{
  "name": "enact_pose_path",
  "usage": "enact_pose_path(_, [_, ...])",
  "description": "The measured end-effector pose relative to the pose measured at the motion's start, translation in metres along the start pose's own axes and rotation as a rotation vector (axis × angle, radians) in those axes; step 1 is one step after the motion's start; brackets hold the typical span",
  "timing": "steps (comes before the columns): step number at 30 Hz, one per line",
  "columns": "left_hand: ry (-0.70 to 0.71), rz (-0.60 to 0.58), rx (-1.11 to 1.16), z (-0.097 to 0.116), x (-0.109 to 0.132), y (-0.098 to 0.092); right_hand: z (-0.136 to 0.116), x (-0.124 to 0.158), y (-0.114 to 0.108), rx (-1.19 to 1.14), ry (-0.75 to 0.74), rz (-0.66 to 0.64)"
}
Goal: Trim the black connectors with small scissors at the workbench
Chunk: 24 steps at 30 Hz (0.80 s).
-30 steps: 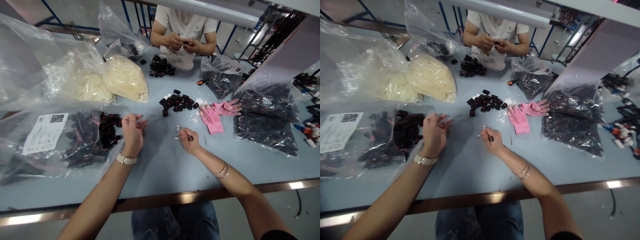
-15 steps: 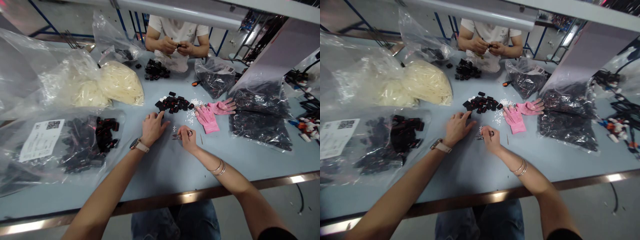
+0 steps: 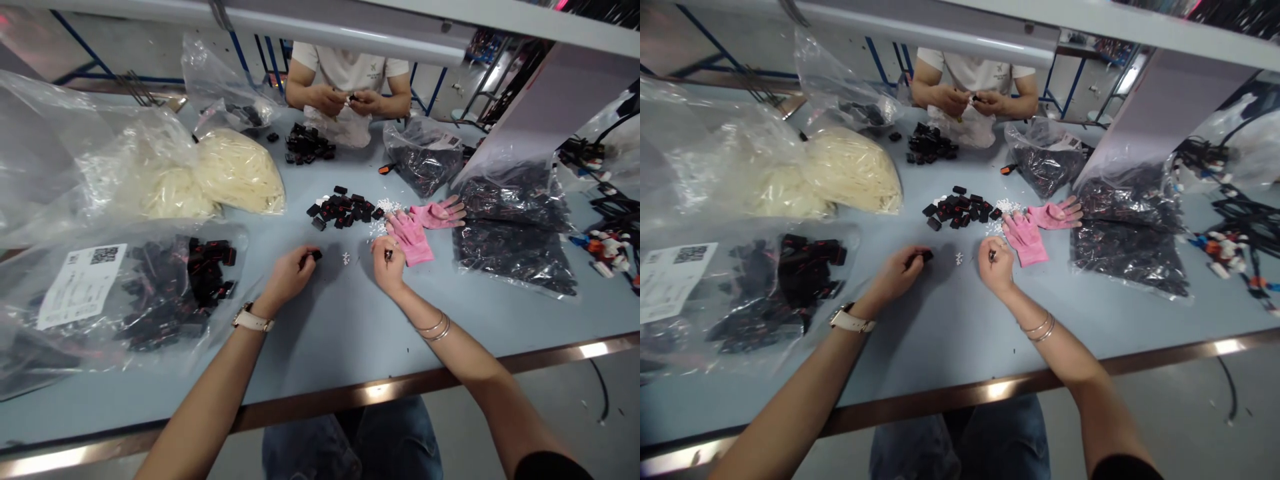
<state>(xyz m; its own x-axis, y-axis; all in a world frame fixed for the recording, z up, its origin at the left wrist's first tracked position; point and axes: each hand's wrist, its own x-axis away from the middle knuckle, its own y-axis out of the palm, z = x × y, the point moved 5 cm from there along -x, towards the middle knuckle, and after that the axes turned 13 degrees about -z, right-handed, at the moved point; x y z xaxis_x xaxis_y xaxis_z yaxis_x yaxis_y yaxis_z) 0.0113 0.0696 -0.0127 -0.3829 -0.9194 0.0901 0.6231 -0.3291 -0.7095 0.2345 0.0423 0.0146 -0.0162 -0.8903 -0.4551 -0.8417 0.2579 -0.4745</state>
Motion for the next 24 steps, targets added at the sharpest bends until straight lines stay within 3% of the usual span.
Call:
enact_pose_path(3, [0.017,0.01,0.042,0.0,0.004,0.001,-0.002,-0.002,0.007,0.153,-0.009,-0.167])
enact_pose_path(8, [0.074,0.054,0.009,0.009,0.007,0.001,0.006,-0.005,0.021,0.442,0.099,-0.463])
enact_pose_path(12, [0.112,0.05,-0.009,0.012,0.007,0.001,0.005,-0.007,0.03,0.536,0.058,-0.633])
enact_pose_path(16, [0.131,0.039,-0.054,0.015,0.008,0.002,0.004,-0.008,0.039,0.618,0.032,-0.725])
enact_pose_path(24, [0.128,0.034,-0.095,0.016,0.008,0.003,0.005,-0.009,0.04,0.594,0.067,-0.764])
